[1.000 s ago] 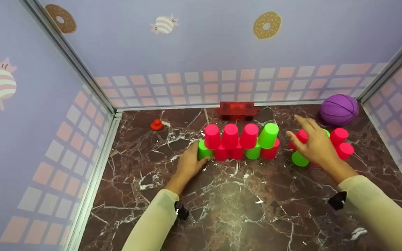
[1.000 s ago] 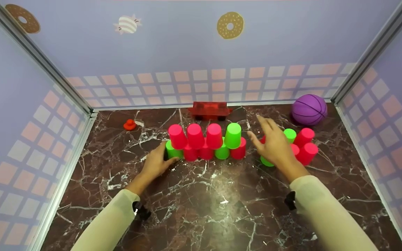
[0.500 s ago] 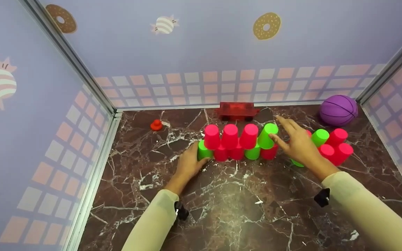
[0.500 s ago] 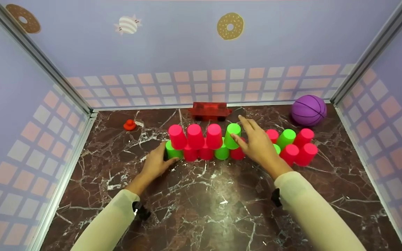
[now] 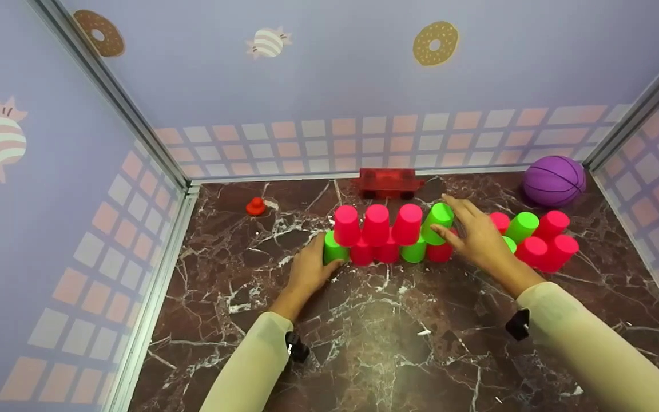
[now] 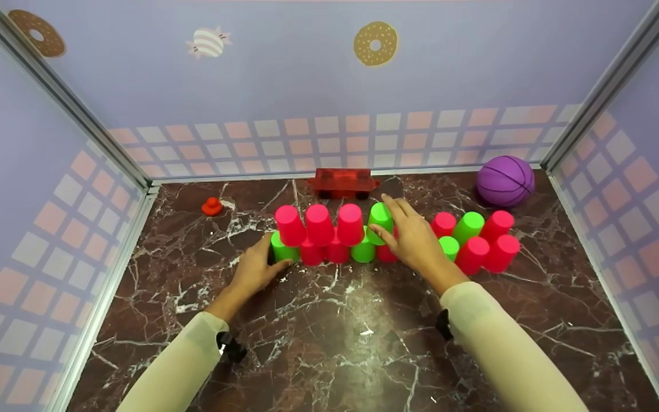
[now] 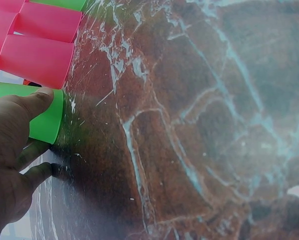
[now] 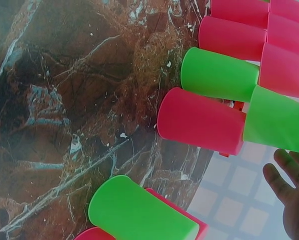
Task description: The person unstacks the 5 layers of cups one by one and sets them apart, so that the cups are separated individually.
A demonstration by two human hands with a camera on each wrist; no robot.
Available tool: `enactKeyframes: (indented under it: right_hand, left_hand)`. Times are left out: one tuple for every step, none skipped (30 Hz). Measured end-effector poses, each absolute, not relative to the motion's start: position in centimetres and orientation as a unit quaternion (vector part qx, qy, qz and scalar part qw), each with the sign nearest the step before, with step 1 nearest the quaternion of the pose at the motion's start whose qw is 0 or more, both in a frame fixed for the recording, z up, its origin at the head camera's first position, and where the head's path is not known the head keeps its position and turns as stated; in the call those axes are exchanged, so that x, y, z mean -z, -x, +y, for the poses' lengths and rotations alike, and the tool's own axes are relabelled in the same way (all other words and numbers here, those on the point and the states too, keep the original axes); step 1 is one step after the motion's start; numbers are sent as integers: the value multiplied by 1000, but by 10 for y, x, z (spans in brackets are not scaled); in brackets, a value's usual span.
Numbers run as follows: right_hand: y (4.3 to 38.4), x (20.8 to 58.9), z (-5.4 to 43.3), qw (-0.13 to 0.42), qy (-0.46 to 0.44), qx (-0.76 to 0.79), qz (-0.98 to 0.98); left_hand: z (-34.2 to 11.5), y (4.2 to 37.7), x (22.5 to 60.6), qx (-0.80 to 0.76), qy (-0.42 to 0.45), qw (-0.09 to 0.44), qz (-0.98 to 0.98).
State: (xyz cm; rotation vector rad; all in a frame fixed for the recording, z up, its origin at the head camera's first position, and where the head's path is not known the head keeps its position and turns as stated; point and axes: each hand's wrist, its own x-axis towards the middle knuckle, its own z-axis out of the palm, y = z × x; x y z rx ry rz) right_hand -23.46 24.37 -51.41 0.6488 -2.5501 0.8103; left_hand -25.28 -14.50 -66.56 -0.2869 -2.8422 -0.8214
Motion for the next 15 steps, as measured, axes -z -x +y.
enactKeyframes:
  right_hand:
    - [235, 515, 243, 191, -233, -287, -909]
    - [235, 515, 243, 190, -233, -285, -910]
    - [235, 516, 243, 190, -236, -282, -910]
    - [235, 517, 243, 190, -238, -281, -910]
    - [235, 517, 243, 192, -240, -280, -910]
    - [235, 517, 243, 194, -242, -280, -909]
    - [235, 518, 243, 195, -244, -280, -908]
    - [235, 517, 243, 197, -246, -281, -907]
    - [235, 517, 243, 199, -247, -282, -906]
    - [235, 517, 243, 200, -247, -283, -905]
    - [235, 516, 243, 202, -247, -286, -904]
    - [234, 515, 243, 202, -247, -289, -903]
    - [234, 515, 244, 203, -247, -291, -902]
    - [233, 514, 244, 204, -246, -291, -902]
    - [233, 513, 245, 204, -246, -293, -901]
  left_hand:
    - [-145, 254, 667, 271, 96, 84, -954]
    - [-145, 254, 667, 267, 96, 83, -955]
    - [-145, 255, 668, 264, 96, 82, -956]
    - [-145, 255, 668, 262, 96, 81, -957]
    - [-145, 255, 668, 261, 96, 80, -957]
    - [-146, 255, 668, 262, 96, 80, -957]
    - [-146, 255, 668, 262, 96, 79, -957]
    - [-146, 255, 668, 262, 97, 81, -957]
    - [-146, 255, 669, 262, 97, 82, -957]
    - [-146, 255, 669, 262, 98, 83, -956]
    - [-146, 255, 669, 262, 98, 85, -956]
    - [-146, 255, 669, 262, 100, 86, -956]
    - [-146, 255, 669, 262, 100, 88, -956]
    - [-146, 254, 669, 263, 101, 89, -955]
    - [-146, 254, 669, 264, 102, 91, -955]
